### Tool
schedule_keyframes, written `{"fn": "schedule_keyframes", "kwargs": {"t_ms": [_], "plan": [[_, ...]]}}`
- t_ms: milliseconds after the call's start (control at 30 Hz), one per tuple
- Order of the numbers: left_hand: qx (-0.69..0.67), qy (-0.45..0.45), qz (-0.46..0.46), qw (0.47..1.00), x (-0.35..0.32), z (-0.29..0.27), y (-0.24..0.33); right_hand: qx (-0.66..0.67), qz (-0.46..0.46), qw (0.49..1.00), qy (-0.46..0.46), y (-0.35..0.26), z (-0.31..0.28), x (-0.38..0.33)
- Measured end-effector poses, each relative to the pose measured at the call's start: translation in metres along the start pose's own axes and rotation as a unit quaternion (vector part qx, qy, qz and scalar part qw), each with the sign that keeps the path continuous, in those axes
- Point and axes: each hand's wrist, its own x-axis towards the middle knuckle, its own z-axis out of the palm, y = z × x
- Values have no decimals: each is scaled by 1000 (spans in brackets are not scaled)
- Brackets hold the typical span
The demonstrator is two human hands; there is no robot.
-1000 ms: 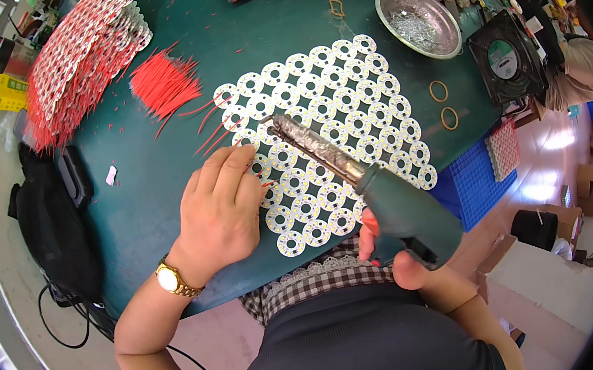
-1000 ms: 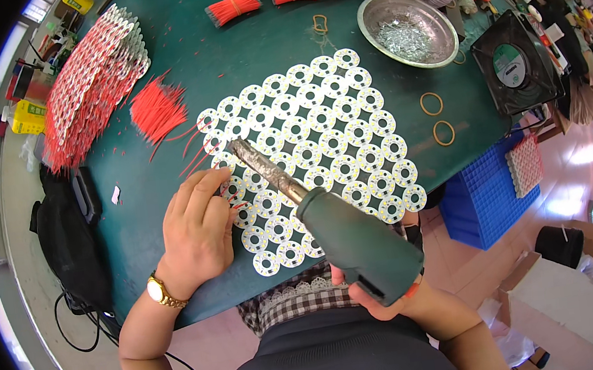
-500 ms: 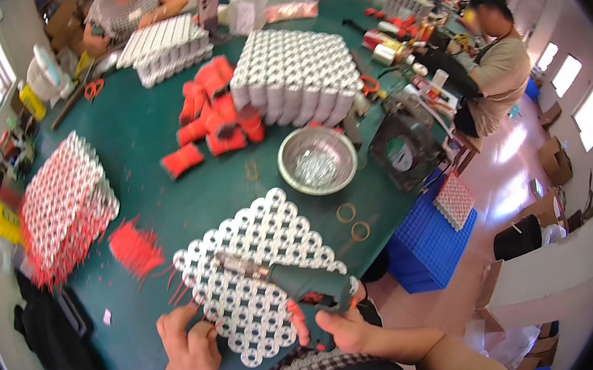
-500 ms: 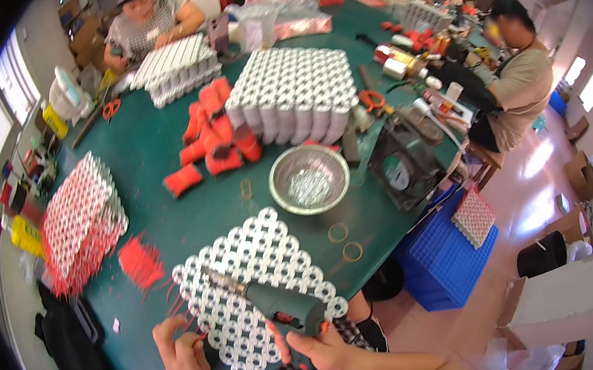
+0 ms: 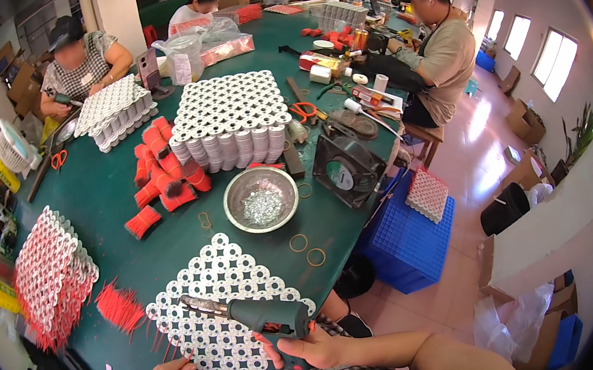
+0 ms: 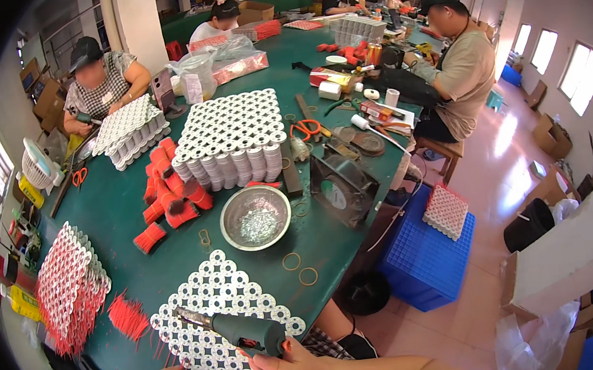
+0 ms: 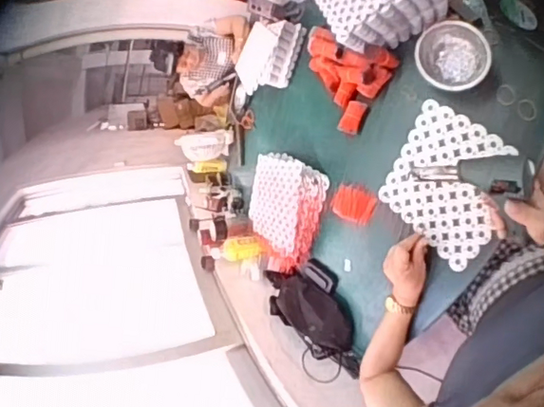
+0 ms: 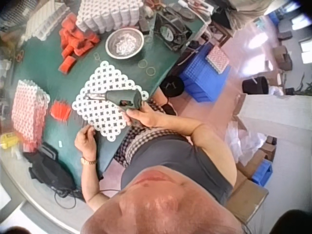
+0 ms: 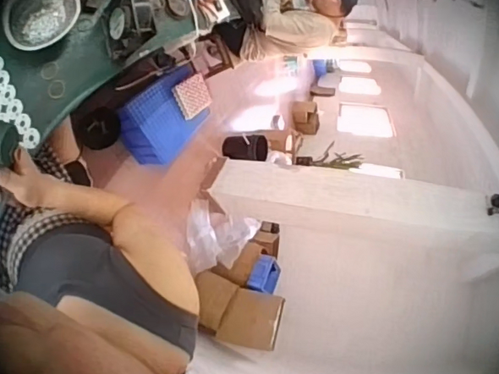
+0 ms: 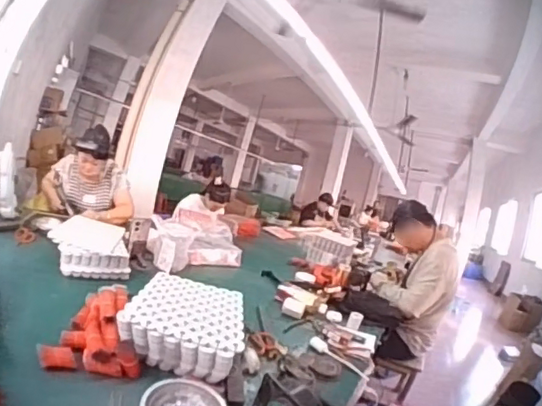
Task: The person solders wire connections between LED module plates with a soldering iron.
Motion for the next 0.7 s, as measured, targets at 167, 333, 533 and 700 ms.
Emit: {"fn": "schedule_keyframes", "kwargs": {"t_ms": [167, 333, 533, 700], "plan": [[68, -34, 51, 996, -2, -1, -2, -26, 27, 999, -4, -3, -5, -32], [32, -6, 22, 999, 2, -2, 0, -41, 118, 992, 6, 1, -2, -42], [-3, -23, -14, 1000, 10, 1, 2, -90, 56, 993, -43, 3, -2, -42], [61, 13, -11, 998, -1, 7, -6, -116, 101, 988, -19, 7, 6, -43]]}}
